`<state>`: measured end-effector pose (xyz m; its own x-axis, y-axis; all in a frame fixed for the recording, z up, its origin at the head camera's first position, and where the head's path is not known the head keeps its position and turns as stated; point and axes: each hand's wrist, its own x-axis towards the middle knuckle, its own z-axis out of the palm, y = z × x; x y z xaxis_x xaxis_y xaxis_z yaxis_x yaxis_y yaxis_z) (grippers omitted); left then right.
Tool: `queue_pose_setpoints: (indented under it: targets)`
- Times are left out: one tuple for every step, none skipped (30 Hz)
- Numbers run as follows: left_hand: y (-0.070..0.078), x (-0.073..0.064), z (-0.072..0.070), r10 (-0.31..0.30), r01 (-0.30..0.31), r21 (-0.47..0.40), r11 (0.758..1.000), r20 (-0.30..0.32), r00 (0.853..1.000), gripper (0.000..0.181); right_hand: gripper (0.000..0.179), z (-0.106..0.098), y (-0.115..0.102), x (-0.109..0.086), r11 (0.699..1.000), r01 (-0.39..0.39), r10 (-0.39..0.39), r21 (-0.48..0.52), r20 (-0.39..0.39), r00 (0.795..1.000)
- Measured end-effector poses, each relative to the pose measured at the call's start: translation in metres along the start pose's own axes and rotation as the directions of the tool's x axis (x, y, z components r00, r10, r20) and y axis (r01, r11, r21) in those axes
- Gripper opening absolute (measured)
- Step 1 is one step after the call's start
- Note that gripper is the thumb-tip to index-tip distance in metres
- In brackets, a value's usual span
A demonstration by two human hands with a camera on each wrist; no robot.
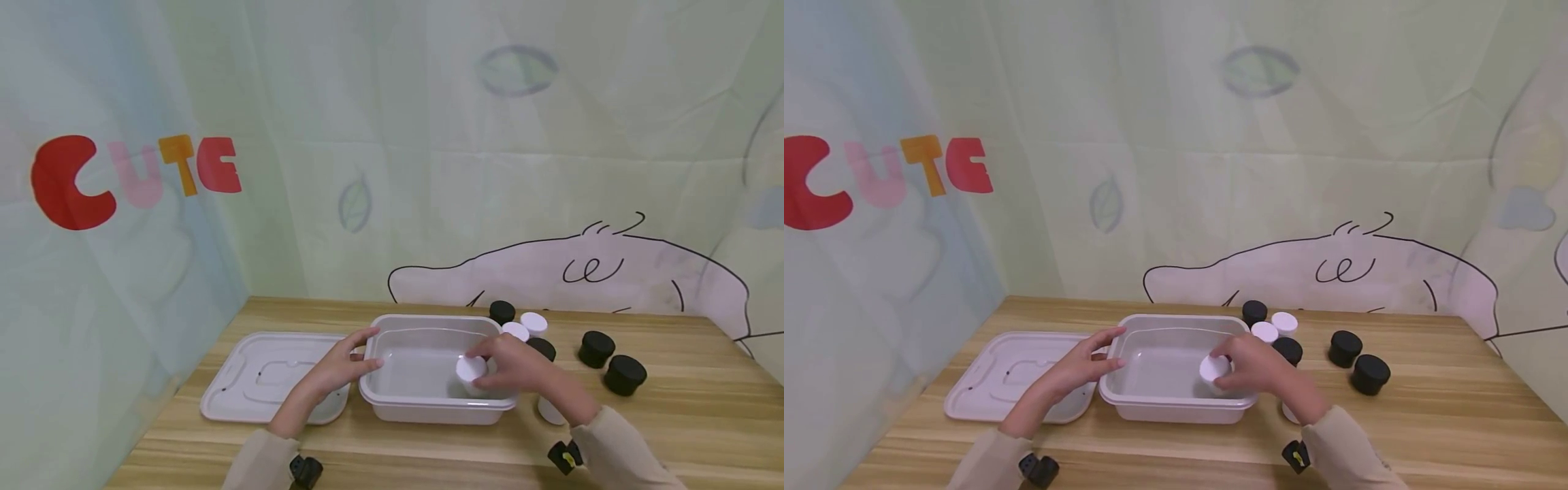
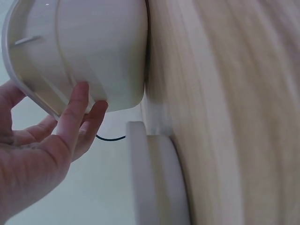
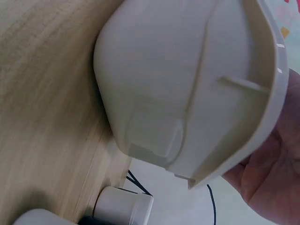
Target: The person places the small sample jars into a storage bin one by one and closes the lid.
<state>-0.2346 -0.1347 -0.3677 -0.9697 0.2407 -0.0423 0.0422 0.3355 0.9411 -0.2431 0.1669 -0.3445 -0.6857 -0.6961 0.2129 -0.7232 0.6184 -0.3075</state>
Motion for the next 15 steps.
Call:
queue_pose_setpoints:
  targets:
    - [0.0002,-0.0002,0.0002,-0.002,0.002,0.002,1.000,-0.004,1.000,0.057,0.033,0.0005,-0.0013,0.0004,1.000,-0.010,0.010,-0.002,0.012,1.000]
    - [0.0003,-0.0004,0.0004,-0.003,0.003,0.002,1.000,-0.005,1.000,0.057,0.034,0.0011,-0.0026,0.0007,1.000,-0.024,0.024,-0.003,0.025,0.999]
    - [0.0003,-0.0006,0.0005,-0.002,0.002,0.005,1.000,-0.006,1.000,0.057,0.035,0.0014,-0.0041,0.0007,0.999,-0.039,0.039,-0.006,0.040,0.998]
    - [0.0003,-0.0006,0.0006,0.000,0.000,0.005,1.000,-0.005,1.000,0.057,0.036,0.0018,-0.0053,0.0007,0.999,-0.049,0.049,-0.014,0.052,0.997]
    - [0.0002,-0.0007,0.0006,0.002,-0.002,0.006,1.000,-0.003,1.000,0.057,0.037,0.0022,-0.0064,0.0007,0.998,-0.058,0.059,-0.023,0.063,0.996]
    - [0.0001,-0.0007,0.0005,0.003,-0.003,0.008,1.000,-0.002,1.000,0.057,0.038,0.0023,-0.0076,0.0007,0.997,-0.065,0.067,-0.034,0.073,0.995]
    - [-0.0001,-0.0006,0.0003,0.005,-0.005,0.008,1.000,0.001,1.000,0.057,0.038,0.0026,-0.0082,0.0005,0.997,-0.068,0.071,-0.046,0.081,0.994]
    - [-0.0003,-0.0006,0.0000,0.007,-0.007,0.007,1.000,0.005,1.000,0.058,0.039,0.0027,-0.0087,0.0005,0.996,-0.072,0.077,-0.057,0.089,0.993]
    - [-0.0005,-0.0005,-0.0002,0.008,-0.008,0.008,1.000,0.007,1.000,0.058,0.039,0.0025,-0.0090,0.0003,0.995,-0.069,0.075,-0.069,0.093,0.993]
    - [-0.0007,-0.0004,-0.0005,0.010,-0.010,0.007,1.000,0.011,1.000,0.058,0.039,0.0023,-0.0092,0.0001,0.995,-0.068,0.075,-0.078,0.099,0.992]
    - [-0.0009,-0.0004,-0.0008,0.011,-0.011,0.006,1.000,0.015,1.000,0.059,0.039,0.0019,-0.0094,-0.0001,0.994,-0.067,0.075,-0.083,0.102,0.992]
    - [-0.0011,-0.0002,-0.0011,0.012,-0.012,0.005,1.000,0.017,1.000,0.059,0.038,0.0015,-0.0094,-0.0003,0.994,-0.063,0.072,-0.089,0.105,0.992]
    - [-0.0013,-0.0001,-0.0013,0.014,-0.014,0.004,1.000,0.020,1.000,0.059,0.037,0.0009,-0.0095,-0.0006,0.994,-0.061,0.071,-0.094,0.108,0.992]
    - [-0.0014,-0.0001,-0.0014,0.012,-0.012,0.002,1.000,0.018,1.000,0.059,0.036,0.0001,-0.0097,-0.0009,0.993,-0.058,0.069,-0.103,0.111,0.991]
    - [-0.0015,-0.0001,-0.0013,0.011,-0.011,0.002,1.000,0.015,1.000,0.059,0.035,-0.0006,-0.0098,-0.0011,0.992,-0.054,0.066,-0.111,0.113,0.991]
